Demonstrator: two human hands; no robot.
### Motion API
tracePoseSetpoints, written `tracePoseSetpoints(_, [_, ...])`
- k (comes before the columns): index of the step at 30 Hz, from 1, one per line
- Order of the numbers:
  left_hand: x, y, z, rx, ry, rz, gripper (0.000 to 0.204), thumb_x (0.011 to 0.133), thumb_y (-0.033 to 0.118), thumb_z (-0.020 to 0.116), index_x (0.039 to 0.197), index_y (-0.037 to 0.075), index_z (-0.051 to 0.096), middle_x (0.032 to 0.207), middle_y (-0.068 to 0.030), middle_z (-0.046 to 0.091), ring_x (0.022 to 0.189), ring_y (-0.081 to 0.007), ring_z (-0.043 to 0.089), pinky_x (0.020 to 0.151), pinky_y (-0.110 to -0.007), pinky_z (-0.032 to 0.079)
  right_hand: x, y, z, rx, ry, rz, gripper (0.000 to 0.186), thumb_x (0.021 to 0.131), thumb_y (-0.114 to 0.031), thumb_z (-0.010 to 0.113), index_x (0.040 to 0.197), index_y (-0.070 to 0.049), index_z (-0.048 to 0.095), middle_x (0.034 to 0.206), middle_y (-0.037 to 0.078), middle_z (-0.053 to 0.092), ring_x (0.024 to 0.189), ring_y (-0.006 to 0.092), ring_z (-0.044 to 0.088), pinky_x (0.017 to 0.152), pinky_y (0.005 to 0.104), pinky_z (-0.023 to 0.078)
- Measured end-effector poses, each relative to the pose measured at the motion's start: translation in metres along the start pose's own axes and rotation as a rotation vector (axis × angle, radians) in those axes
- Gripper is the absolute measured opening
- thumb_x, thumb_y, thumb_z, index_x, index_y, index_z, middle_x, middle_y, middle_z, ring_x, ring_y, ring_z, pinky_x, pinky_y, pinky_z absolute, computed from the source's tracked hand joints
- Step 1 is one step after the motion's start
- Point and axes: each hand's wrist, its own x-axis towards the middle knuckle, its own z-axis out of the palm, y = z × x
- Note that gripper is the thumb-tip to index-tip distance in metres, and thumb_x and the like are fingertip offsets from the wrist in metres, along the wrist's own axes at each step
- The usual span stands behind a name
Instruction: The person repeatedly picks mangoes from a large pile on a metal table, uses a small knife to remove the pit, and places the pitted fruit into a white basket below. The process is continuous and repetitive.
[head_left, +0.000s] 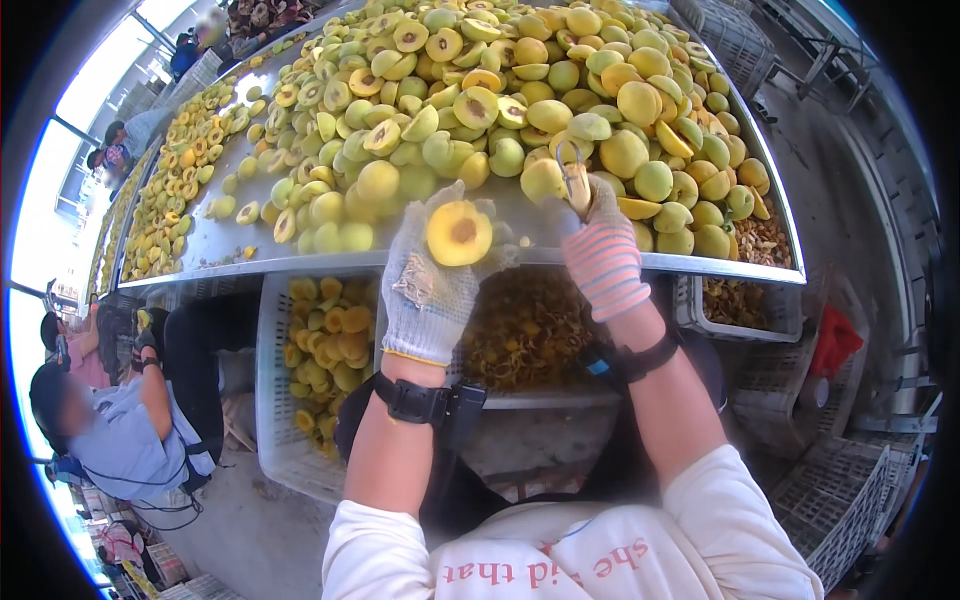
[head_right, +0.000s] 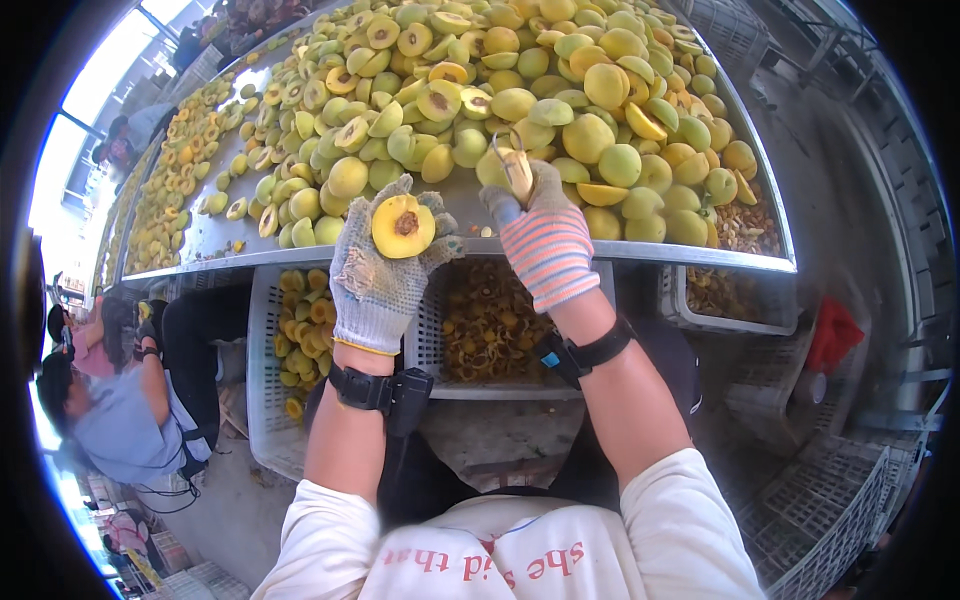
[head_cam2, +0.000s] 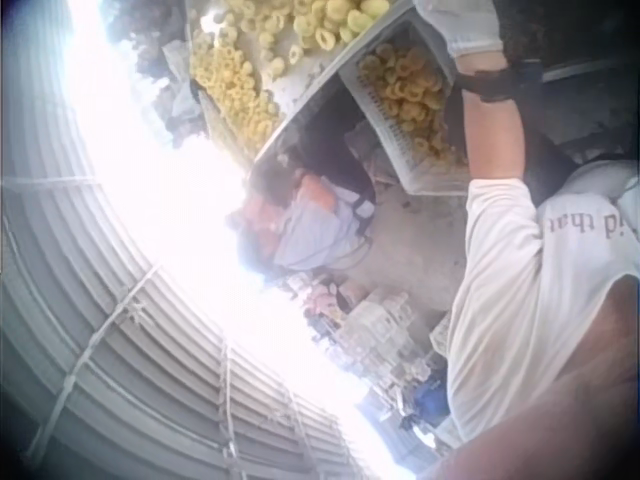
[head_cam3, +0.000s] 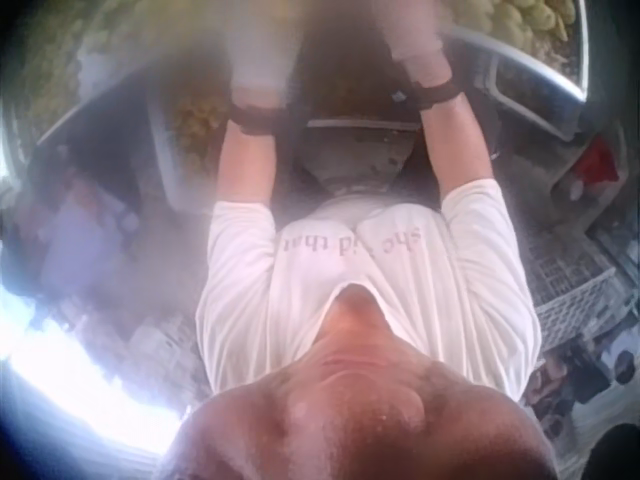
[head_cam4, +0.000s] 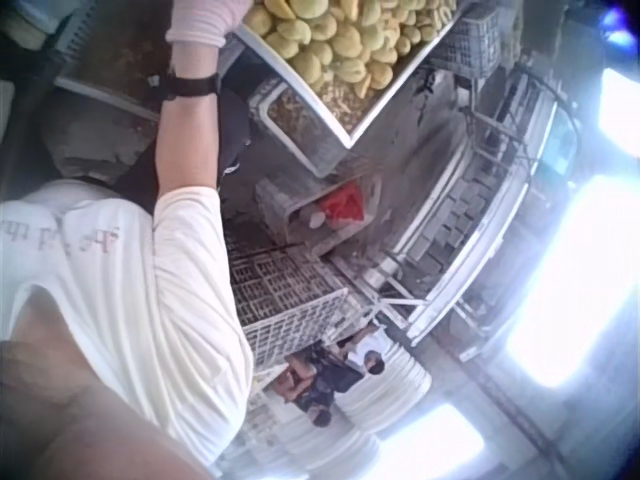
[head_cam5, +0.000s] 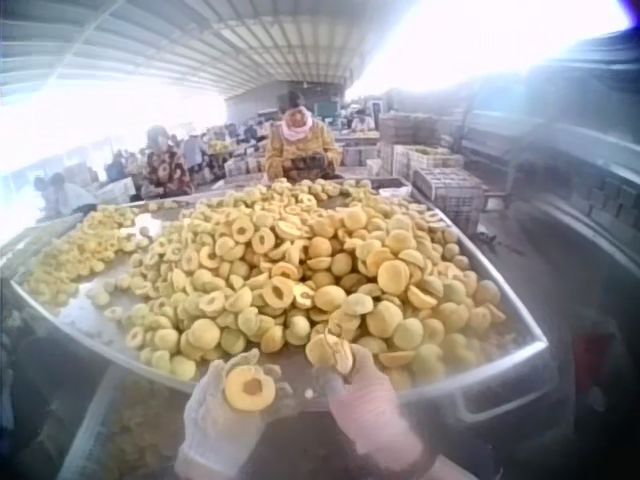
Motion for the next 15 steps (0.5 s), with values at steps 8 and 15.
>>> tracePoseSetpoints(8, [-0.007, -0.003, 0.003, -0.502, 0.056, -0.169, 0.032, 0.107, 0.010, 0.046, 0.136, -0.004, 0.051, 0.123, -0.0145, 0.066, 0.112, -0.0213, 0.064, 0.100, -0.033, 0.052, -0.065, -0.039, 0.007, -0.518, -0.336, -0.201, 0.043, 0.089, -0.037, 0.073, 0.111, -0.002, 0.061, 0.087, 0.023, 0.070, 0.085, 0.0436, 0.067, 0.073, 0.0473, 0.053])
tracePoseSetpoints(15, [-0.012, 0.002, 0.005, 0.262, 0.002, 0.062, 0.041, 0.097, 0.003, 0.062, 0.136, -0.001, 0.052, 0.123, -0.0127, 0.066, 0.112, -0.0189, 0.064, 0.100, -0.031, 0.052, -0.060, -0.044, -0.001, -0.772, -0.390, -0.145, 0.039, 0.089, -0.031, 0.072, 0.115, -0.003, 0.061, 0.089, 0.021, 0.071, 0.085, 0.0416, 0.068, 0.072, 0.0485, 0.054])
